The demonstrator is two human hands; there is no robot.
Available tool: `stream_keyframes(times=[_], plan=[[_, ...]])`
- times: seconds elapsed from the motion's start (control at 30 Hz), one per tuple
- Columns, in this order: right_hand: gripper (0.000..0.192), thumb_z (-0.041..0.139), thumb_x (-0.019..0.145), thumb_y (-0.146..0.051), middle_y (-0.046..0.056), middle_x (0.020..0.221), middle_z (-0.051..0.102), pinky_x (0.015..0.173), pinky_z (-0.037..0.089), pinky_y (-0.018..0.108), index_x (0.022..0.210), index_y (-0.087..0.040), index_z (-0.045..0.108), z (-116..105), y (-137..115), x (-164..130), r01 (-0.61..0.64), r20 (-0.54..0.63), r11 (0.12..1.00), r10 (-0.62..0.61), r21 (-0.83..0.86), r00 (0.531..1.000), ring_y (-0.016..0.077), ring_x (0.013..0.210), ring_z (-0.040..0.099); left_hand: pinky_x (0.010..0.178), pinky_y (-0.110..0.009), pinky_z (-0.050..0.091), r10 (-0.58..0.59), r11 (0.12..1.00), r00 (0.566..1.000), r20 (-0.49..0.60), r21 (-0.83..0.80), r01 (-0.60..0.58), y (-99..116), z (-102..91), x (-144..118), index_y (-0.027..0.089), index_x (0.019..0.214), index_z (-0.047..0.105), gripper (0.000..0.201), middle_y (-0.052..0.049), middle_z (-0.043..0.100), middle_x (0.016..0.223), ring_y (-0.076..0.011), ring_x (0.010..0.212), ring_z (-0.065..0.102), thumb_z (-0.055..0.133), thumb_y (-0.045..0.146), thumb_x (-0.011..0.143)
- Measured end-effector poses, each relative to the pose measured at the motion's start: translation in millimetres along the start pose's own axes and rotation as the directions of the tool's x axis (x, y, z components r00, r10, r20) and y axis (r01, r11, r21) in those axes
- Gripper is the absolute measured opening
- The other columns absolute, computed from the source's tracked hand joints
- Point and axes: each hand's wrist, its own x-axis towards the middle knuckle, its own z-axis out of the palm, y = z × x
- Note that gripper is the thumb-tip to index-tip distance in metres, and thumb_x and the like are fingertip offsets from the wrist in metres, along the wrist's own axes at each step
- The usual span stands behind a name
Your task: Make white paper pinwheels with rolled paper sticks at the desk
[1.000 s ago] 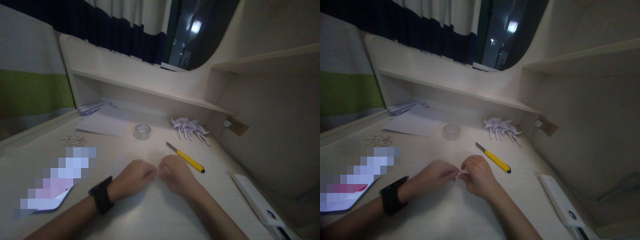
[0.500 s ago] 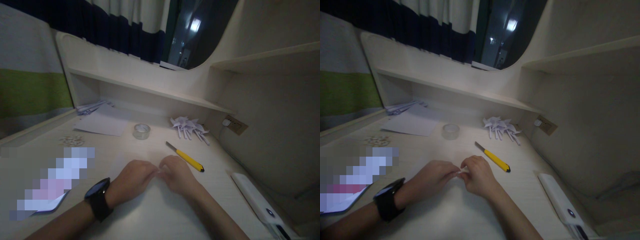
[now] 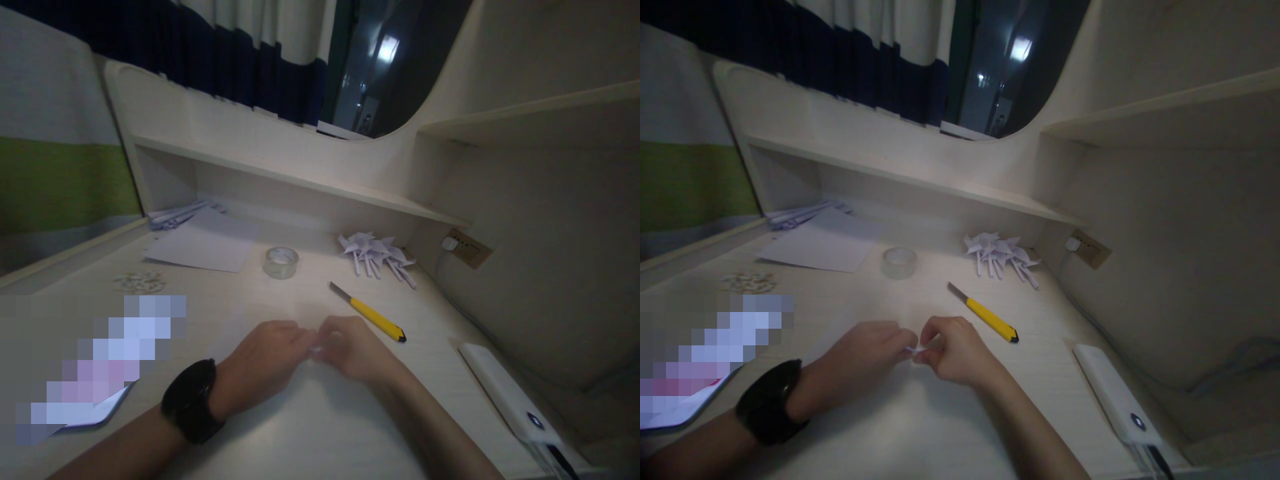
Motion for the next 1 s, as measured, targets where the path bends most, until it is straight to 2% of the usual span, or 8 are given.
stream_keyframes(times=[0.17,0.23,0.4,0.67,0.77,0.87,1.0], plan=[[0.011,0.069,0.076,-0.027,0.0,0.076,0.068,0.064,0.041,0.024,0.083,-0.02,0.066,-2.8,0.4,0.5,0.095,0.059,0.995,-0.096,0.017,0.994,0.0142,0.069,0.06,0.059,-0.029,0.039,0.073,0.997,0.997,0.04,0.002,-0.073,0.5,-3.1,0.8,0.02,0.088,0.052,0.01,0.0,0.06,0.075,-0.0174,0.067,0.055,0.048,0.011,0.088],[0.007,0.065,0.079,-0.026,0.001,0.074,0.066,0.062,0.04,0.025,0.079,-0.019,0.066,-2.0,1.1,1.0,0.179,0.066,0.982,-0.176,-0.054,0.982,0.014,0.067,0.059,0.061,-0.029,0.039,0.071,0.997,0.996,0.049,0.014,-0.072,-0.2,-2.6,0.5,0.02,0.088,0.053,0.01,-0.001,0.061,0.076,-0.0178,0.069,0.055,0.047,0.012,0.089],[0.018,0.054,0.087,-0.024,0.003,0.073,0.064,0.064,0.037,0.026,0.072,-0.018,0.063,-0.7,1.3,0.9,0.333,0.111,0.918,-0.316,-0.217,0.942,0.015,0.069,0.056,0.064,-0.03,0.041,0.032,0.999,0.998,0.046,-0.003,-0.032,-1.2,-0.2,-0.5,0.02,0.091,0.053,0.011,-0.001,0.061,0.078,-0.0184,0.072,0.056,0.048,0.011,0.088],[0.015,0.052,0.087,-0.025,0.005,0.079,0.066,0.062,0.036,0.026,0.086,-0.016,0.064,3.0,1.5,-3.5,0.278,0.165,0.927,-0.242,-0.251,0.956,0.0155,0.07,0.057,0.065,-0.03,0.043,-0.021,0.996,0.997,0.081,-0.08,0.028,-3.4,2.4,-1.0,0.02,0.095,0.056,0.009,-0.002,0.064,0.081,-0.0197,0.073,0.06,0.05,0.015,0.09],[0.018,0.052,0.088,-0.029,0.004,0.077,0.067,0.06,0.035,0.025,0.083,-0.016,0.064,1.0,3.1,-2.9,0.237,0.129,0.934,-0.208,-0.268,0.969,0.0152,0.068,0.057,0.066,-0.03,0.044,-0.051,0.99,0.997,0.059,-0.127,0.058,-8.5,5.6,-1.8,0.019,0.098,0.057,0.012,-0.003,0.065,0.083,-0.0196,0.076,0.061,0.046,0.018,0.092],[0.019,0.052,0.089,-0.03,0.005,0.08,0.068,0.063,0.037,0.025,0.087,-0.017,0.066,-4.6,5.6,-0.3,0.238,0.074,0.941,-0.227,-0.241,0.971,0.0153,0.072,0.059,0.068,-0.03,0.044,-0.096,0.974,0.995,0.026,-0.206,0.1,-13.9,6.4,-1.1,0.019,0.099,0.057,0.016,-0.003,0.066,0.086,-0.0187,0.078,0.062,0.042,0.021,0.095],[0.02,0.053,0.09,-0.029,0.004,0.08,0.069,0.066,0.039,0.025,0.089,-0.019,0.07,-6.9,9.3,2.1,0.246,0.008,0.946,-0.25,-0.212,0.968,0.0148,0.072,0.061,0.066,-0.027,0.044,-0.132,0.949,0.99,0.045,-0.283,0.139,-15.3,4.7,1.3,0.02,0.097,0.059,0.023,-0.002,0.066,0.082,-0.0164,0.075,0.063,0.036,0.024,0.098]])
